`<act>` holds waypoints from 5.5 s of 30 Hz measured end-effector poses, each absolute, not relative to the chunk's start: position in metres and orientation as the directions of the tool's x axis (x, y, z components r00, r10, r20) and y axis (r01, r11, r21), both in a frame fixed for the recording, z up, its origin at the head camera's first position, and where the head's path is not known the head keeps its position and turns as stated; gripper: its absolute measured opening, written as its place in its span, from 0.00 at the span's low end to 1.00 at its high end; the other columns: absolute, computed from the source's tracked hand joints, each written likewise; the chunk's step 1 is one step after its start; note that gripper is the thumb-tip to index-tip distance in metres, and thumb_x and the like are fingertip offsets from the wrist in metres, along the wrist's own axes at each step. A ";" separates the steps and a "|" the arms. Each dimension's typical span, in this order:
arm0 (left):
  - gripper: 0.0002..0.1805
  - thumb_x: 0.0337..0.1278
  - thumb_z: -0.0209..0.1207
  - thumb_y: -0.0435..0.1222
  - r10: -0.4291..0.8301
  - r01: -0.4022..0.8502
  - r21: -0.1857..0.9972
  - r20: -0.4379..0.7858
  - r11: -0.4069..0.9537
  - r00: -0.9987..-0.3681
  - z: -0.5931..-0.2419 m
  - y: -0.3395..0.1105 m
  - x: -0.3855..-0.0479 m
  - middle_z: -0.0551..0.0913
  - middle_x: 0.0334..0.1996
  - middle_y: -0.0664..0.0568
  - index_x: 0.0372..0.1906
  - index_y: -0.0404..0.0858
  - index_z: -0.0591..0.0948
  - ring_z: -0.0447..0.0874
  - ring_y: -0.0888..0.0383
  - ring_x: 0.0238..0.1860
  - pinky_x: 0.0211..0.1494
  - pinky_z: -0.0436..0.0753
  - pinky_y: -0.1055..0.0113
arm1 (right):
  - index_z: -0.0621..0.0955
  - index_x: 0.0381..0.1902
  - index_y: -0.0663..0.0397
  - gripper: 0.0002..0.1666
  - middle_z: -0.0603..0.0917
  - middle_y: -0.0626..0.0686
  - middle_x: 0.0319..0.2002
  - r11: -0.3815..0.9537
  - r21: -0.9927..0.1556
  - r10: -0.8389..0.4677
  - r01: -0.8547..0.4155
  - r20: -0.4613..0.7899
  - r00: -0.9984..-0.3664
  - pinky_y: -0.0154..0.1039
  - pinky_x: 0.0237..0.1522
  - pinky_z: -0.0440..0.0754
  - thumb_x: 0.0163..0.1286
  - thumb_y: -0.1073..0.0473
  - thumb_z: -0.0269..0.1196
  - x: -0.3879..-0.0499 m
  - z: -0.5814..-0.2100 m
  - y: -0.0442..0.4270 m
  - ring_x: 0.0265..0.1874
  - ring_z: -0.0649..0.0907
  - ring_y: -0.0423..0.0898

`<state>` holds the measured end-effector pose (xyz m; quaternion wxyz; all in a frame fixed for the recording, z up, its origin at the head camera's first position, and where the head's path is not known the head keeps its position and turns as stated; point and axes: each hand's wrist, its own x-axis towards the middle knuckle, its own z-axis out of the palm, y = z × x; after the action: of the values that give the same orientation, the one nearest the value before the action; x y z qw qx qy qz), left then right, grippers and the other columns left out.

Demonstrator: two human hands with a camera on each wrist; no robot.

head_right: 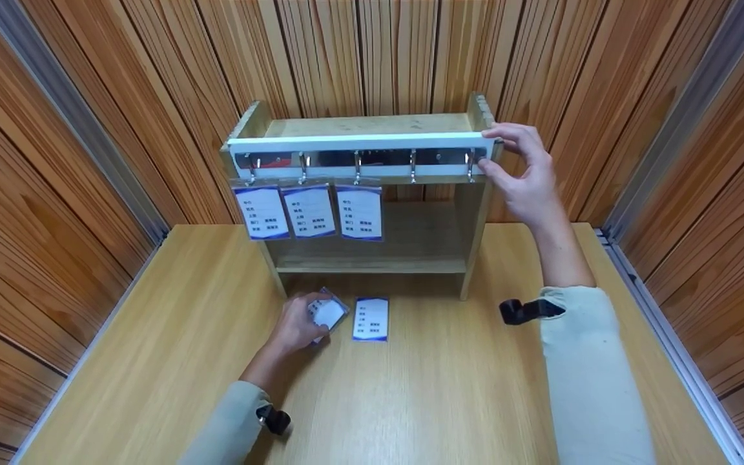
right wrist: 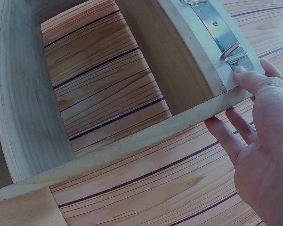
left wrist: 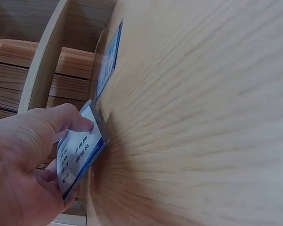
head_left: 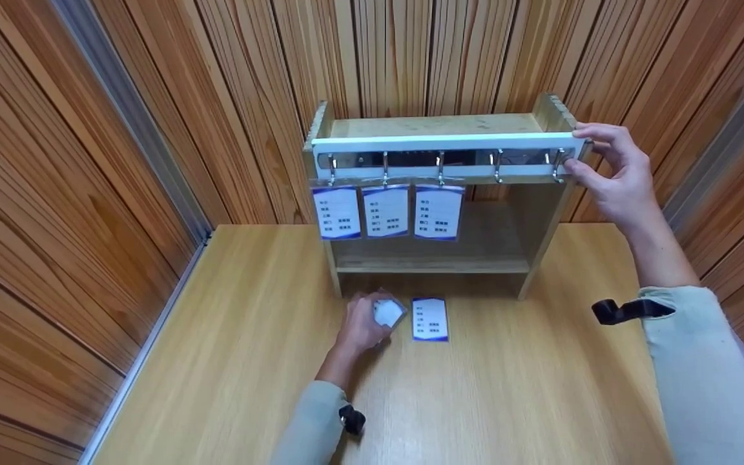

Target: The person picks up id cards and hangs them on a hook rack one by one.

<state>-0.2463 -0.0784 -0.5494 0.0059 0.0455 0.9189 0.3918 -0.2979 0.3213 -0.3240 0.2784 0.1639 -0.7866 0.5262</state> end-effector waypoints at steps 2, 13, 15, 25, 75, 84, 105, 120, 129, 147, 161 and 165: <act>0.32 0.58 0.81 0.28 0.096 0.095 0.717 0.040 0.690 -0.995 -0.547 -0.079 -0.247 0.84 0.63 0.35 0.68 0.39 0.87 0.85 0.40 0.61 0.68 0.90 0.40 | 0.81 0.72 0.63 0.25 0.82 0.44 0.73 0.386 -0.734 0.036 -0.559 0.617 -0.786 0.39 0.78 0.74 0.79 0.71 0.68 -0.298 -0.323 0.321 0.73 0.80 0.40; 0.32 0.59 0.80 0.28 0.089 0.093 0.725 0.044 0.682 -0.995 -0.543 -0.079 -0.248 0.83 0.67 0.35 0.70 0.42 0.87 0.85 0.39 0.65 0.71 0.89 0.39 | 0.81 0.72 0.62 0.26 0.82 0.41 0.72 0.389 -0.733 0.035 -0.558 0.617 -0.786 0.39 0.77 0.74 0.79 0.70 0.68 -0.299 -0.325 0.321 0.72 0.79 0.40; 0.32 0.60 0.79 0.28 0.089 0.094 0.734 0.046 0.672 -0.995 -0.542 -0.079 -0.247 0.82 0.67 0.35 0.70 0.42 0.87 0.85 0.39 0.65 0.71 0.89 0.39 | 0.81 0.72 0.62 0.26 0.82 0.40 0.72 0.393 -0.735 0.037 -0.553 0.614 -0.789 0.39 0.78 0.75 0.79 0.70 0.68 -0.300 -0.325 0.321 0.72 0.79 0.40; 0.30 0.62 0.79 0.30 0.104 0.101 0.750 0.042 0.654 -0.994 -0.535 -0.074 -0.242 0.83 0.67 0.39 0.69 0.45 0.88 0.84 0.40 0.67 0.76 0.86 0.37 | 0.81 0.73 0.61 0.26 0.81 0.39 0.71 0.394 -0.740 0.041 -0.545 0.606 -0.794 0.40 0.80 0.75 0.79 0.70 0.68 -0.301 -0.325 0.322 0.73 0.79 0.39; 0.30 0.70 0.72 0.31 0.281 0.366 0.843 0.269 0.394 -0.921 -0.470 -0.006 -0.223 0.81 0.64 0.48 0.72 0.56 0.85 0.82 0.53 0.65 0.62 0.86 0.68 | 0.80 0.73 0.61 0.27 0.81 0.38 0.71 0.403 -0.735 0.030 -0.545 0.605 -0.795 0.39 0.79 0.76 0.79 0.70 0.68 -0.298 -0.324 0.322 0.72 0.80 0.38; 0.31 0.71 0.72 0.32 0.305 0.421 0.841 0.325 0.340 -0.895 -0.458 0.006 -0.222 0.80 0.64 0.47 0.74 0.53 0.82 0.81 0.56 0.64 0.62 0.85 0.70 | 0.80 0.74 0.59 0.27 0.81 0.38 0.72 0.412 -0.742 0.039 -0.529 0.595 -0.803 0.40 0.80 0.75 0.80 0.69 0.68 -0.299 -0.325 0.324 0.73 0.79 0.37; 0.35 0.73 0.70 0.31 0.302 0.501 0.826 0.424 0.258 -0.854 -0.419 0.026 -0.229 0.78 0.68 0.44 0.80 0.52 0.76 0.79 0.58 0.65 0.63 0.85 0.74 | 0.82 0.74 0.54 0.27 0.81 0.37 0.72 0.420 -0.739 0.038 -0.527 0.595 -0.803 0.41 0.81 0.74 0.80 0.67 0.69 -0.299 -0.324 0.323 0.74 0.78 0.37; 0.36 0.72 0.71 0.31 0.211 0.515 0.833 0.477 0.201 -0.853 -0.397 0.043 -0.235 0.78 0.69 0.44 0.80 0.51 0.76 0.78 0.60 0.65 0.62 0.85 0.75 | 0.82 0.74 0.53 0.27 0.81 0.40 0.74 0.418 -0.742 0.041 -0.523 0.591 -0.805 0.41 0.81 0.74 0.80 0.66 0.69 -0.296 -0.324 0.321 0.74 0.78 0.38; 0.35 0.71 0.70 0.30 0.188 0.542 0.819 0.512 0.189 -0.838 -0.382 0.051 -0.238 0.78 0.67 0.42 0.80 0.49 0.77 0.76 0.62 0.60 0.55 0.80 0.77 | 0.81 0.74 0.57 0.27 0.80 0.37 0.72 0.421 -0.741 0.044 -0.523 0.592 -0.805 0.40 0.79 0.75 0.81 0.68 0.67 -0.298 -0.325 0.323 0.73 0.78 0.37; 0.35 0.73 0.70 0.30 0.144 0.580 0.793 0.562 0.187 -0.815 -0.382 0.058 -0.248 0.80 0.58 0.43 0.81 0.47 0.77 0.76 0.67 0.55 0.53 0.80 0.77 | 0.81 0.75 0.51 0.28 0.80 0.37 0.74 0.437 -0.751 0.053 -0.494 0.570 -0.820 0.42 0.80 0.77 0.81 0.65 0.69 -0.297 -0.325 0.324 0.74 0.78 0.37; 0.37 0.74 0.69 0.30 0.143 0.539 0.825 0.521 0.170 -0.842 -0.379 0.063 -0.249 0.79 0.61 0.42 0.84 0.48 0.75 0.75 0.67 0.58 0.58 0.80 0.78 | 0.81 0.74 0.59 0.27 0.81 0.36 0.72 0.418 -0.739 0.041 -0.528 0.596 -0.802 0.43 0.82 0.74 0.80 0.69 0.68 -0.297 -0.325 0.323 0.74 0.78 0.37; 0.37 0.74 0.69 0.30 0.137 0.530 0.829 0.512 0.177 -0.848 -0.378 0.064 -0.251 0.79 0.61 0.42 0.84 0.48 0.75 0.75 0.66 0.58 0.58 0.80 0.79 | 0.81 0.74 0.59 0.27 0.81 0.38 0.72 0.414 -0.737 0.039 -0.535 0.601 -0.798 0.42 0.82 0.74 0.80 0.69 0.68 -0.298 -0.325 0.322 0.74 0.78 0.37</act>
<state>-0.2505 0.0635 -0.3783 -0.1633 0.2223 0.7497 0.6016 -0.2981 0.3220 -0.3246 0.2769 0.1560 -0.7940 0.5183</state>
